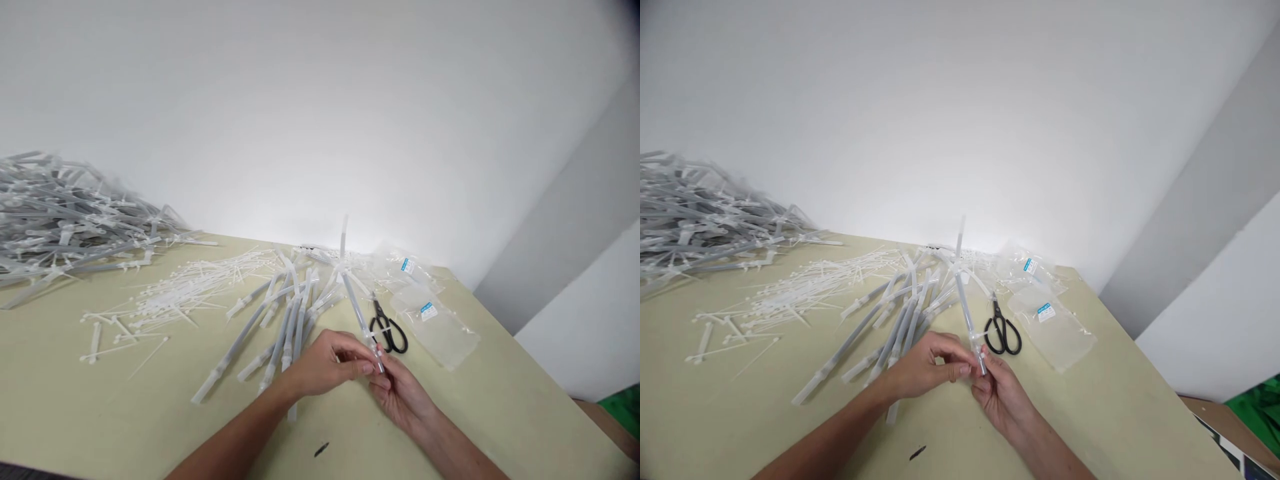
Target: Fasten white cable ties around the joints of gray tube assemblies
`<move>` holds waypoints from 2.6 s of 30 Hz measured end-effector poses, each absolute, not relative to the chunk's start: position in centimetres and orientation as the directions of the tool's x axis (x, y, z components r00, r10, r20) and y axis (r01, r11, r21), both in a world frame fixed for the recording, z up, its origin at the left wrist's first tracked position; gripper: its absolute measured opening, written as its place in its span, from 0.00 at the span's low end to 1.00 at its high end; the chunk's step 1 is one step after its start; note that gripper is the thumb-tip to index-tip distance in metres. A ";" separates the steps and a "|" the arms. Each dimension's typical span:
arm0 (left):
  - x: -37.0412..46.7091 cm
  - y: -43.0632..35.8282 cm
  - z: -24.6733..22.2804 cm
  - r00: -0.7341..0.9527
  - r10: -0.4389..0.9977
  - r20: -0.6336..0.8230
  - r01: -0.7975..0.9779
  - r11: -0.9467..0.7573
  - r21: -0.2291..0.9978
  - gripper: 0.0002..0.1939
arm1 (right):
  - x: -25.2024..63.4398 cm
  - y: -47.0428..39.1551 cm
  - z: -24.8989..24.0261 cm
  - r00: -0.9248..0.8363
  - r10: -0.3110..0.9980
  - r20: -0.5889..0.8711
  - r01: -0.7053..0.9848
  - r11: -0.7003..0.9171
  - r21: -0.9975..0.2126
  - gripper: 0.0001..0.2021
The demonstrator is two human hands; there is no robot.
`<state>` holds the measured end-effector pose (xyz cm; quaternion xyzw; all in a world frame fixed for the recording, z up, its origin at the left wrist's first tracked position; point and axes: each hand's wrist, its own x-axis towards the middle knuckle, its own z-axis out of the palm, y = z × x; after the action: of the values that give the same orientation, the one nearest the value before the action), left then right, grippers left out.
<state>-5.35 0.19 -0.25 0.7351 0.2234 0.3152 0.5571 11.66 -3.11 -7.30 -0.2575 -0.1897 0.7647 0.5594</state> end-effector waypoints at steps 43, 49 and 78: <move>-4.7 0.0 -1.6 0.578 0.762 0.290 0.181 -0.467 0.866 0.09 | 11.2 -3.7 -7.2 -0.141 0.986 -0.085 -0.572 -0.151 -0.806 0.12; -4.3 -0.2 -1.8 0.552 0.774 0.311 0.200 -0.486 0.851 0.09 | 11.2 -3.6 -7.1 -0.129 0.988 -0.085 -0.605 -0.147 -0.783 0.11; -3.3 -1.7 -2.1 0.441 0.851 0.285 0.205 -0.405 0.891 0.07 | 10.8 -3.4 -7.8 -0.129 0.986 -0.111 -0.666 -0.168 -0.726 0.08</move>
<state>-3.33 -1.68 -2.09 0.7415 0.3560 0.3906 0.4133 10.83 -3.41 -7.82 -0.3006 -0.2654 0.7027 0.5877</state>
